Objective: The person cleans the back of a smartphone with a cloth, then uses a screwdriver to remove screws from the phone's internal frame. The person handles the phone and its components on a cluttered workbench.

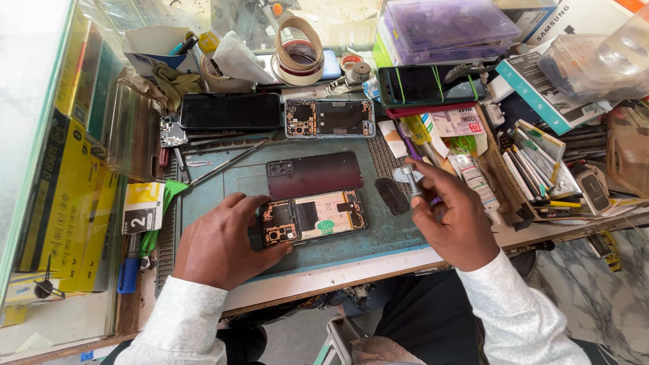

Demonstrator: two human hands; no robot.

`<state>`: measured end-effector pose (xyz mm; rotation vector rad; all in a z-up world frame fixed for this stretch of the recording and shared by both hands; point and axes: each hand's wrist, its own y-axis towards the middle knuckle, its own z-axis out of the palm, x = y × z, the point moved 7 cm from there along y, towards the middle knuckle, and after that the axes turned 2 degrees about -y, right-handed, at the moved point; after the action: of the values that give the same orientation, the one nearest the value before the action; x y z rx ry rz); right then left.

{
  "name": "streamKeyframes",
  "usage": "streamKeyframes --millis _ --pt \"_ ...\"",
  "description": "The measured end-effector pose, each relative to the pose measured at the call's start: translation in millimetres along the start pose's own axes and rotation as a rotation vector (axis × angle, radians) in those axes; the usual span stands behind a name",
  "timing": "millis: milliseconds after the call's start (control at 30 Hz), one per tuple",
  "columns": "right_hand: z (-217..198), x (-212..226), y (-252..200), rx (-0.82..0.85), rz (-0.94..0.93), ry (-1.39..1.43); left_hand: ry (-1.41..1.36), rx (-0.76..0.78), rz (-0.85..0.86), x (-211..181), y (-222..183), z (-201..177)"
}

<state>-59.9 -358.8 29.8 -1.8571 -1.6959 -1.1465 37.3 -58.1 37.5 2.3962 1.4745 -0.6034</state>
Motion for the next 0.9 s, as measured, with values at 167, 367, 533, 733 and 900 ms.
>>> streamKeyframes --millis 167,367,533,733,900 --pt "14 0 7 0.050 -0.022 0.219 -0.029 0.045 0.047 -3 -1 6" --pt "30 18 15 0.007 -0.090 0.066 -0.067 0.129 0.022 -4 0 15" --pt "39 26 23 0.017 -0.188 0.297 -0.112 0.141 0.041 -2 1 10" --pt "43 32 29 -0.022 -0.323 0.324 -0.129 0.197 0.042 2 3 6" --pt "60 52 40 0.160 -0.397 0.326 -0.116 0.240 0.002 5 5 8"
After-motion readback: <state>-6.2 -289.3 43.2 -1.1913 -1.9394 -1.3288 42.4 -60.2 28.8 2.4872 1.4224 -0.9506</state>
